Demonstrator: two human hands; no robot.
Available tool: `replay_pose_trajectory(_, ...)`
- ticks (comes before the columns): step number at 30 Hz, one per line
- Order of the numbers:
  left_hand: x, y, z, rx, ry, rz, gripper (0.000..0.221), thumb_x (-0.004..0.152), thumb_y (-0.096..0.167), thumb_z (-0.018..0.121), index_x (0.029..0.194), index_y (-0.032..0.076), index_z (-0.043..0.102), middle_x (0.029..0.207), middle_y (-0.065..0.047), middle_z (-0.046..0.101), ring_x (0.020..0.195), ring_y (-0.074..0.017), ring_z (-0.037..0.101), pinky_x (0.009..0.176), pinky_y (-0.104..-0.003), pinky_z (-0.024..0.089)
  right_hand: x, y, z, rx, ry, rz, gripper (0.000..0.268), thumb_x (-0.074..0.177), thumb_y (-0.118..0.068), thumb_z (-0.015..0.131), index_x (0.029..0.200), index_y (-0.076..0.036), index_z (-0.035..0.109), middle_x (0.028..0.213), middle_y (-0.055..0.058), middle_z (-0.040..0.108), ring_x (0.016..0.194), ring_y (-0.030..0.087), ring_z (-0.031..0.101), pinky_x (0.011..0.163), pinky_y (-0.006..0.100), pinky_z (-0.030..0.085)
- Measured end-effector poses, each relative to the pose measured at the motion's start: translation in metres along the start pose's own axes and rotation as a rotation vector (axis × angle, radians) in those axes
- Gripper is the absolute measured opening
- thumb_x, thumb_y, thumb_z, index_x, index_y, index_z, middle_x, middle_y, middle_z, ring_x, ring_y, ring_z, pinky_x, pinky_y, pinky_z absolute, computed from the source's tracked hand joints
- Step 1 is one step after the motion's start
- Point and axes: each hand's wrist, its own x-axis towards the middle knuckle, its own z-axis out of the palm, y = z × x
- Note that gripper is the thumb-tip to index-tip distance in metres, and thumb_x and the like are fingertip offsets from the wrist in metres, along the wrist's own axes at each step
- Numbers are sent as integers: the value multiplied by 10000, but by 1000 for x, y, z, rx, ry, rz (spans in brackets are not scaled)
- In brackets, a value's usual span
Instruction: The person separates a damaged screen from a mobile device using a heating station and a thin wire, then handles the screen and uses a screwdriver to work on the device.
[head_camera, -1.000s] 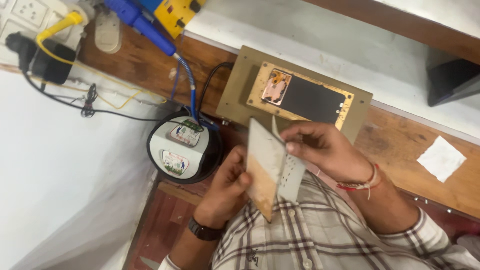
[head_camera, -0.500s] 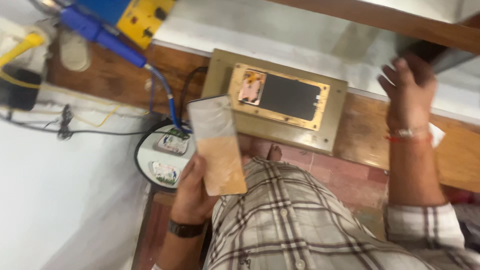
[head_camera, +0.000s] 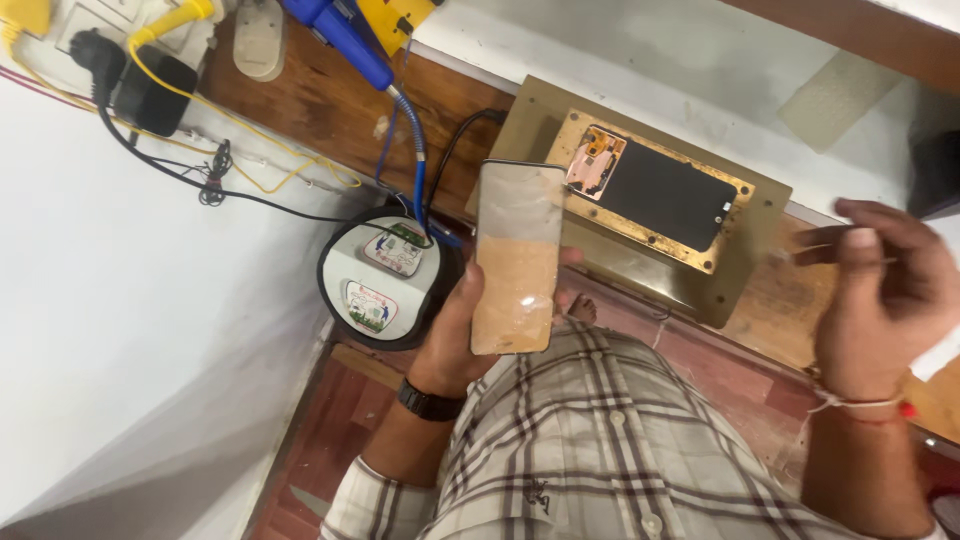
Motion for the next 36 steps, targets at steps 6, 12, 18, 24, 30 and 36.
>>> replay_pose_trajectory(6, 10, 1, 2, -66, -210, -309, 954, 1043, 732, 368, 1637, -14, 327, 1431, -282, 566, 1122, -313, 687, 912, -431, 616, 9, -54, 60, -462, -369, -463, 223, 977, -23, 676, 1166, 90, 641, 1210, 262, 665, 888, 250, 697, 758, 335, 586)
replay_pose_trajectory(12, 21, 27, -3, -56, -290, -526, 940, 980, 756, 288, 1563, 21, 328, 1357, -274, 628, 1077, -360, 721, 848, -453, 635, 25, -47, 75, -82, -704, 232, 445, 944, -88, 703, 1374, -5, 623, 1059, 112, 733, 840, 109, 677, 690, 213, 566)
replay_pose_trajectory(18, 7, 34, -13, -20, 43, -79, 903, 1041, 714, 292, 1541, -31, 387, 1179, -236, 715, 963, -353, 735, 758, -412, 628, -9, -8, 76, 475, -424, 438, 271, 1039, -3, 668, 1299, 38, 605, 1138, 94, 688, 980, 140, 680, 848, 247, 589)
replay_pose_trajectory(24, -1, 26, 3, 496, 265, 141, 377, 1123, 323, 525, 1265, -23, 575, 901, -96, 679, 799, -178, 647, 687, -297, 552, -40, 9, 63, 523, -522, 639, 367, 971, -18, 648, 1329, -25, 566, 1144, 162, 705, 909, 218, 719, 686, 337, 631)
replay_pose_trajectory(30, 16, 24, 25, 590, 244, 132, 278, 1098, 221, 578, 1199, -22, 668, 769, 5, 618, 653, -51, 544, 570, -203, 436, -58, 21, 53, 561, -728, 703, 503, 1027, -151, 668, 1389, 165, 522, 1235, 267, 667, 1040, 306, 691, 862, 441, 600)
replay_pose_trajectory(36, 32, 17, 39, 657, 116, 135, 285, 1101, 205, 579, 1265, -18, 649, 826, 11, 622, 699, -51, 556, 610, -200, 472, -50, -3, 59, 987, -866, 723, 911, 994, -604, 521, 1567, 72, 313, 1433, 254, 560, 1202, 365, 649, 1012, 504, 563)
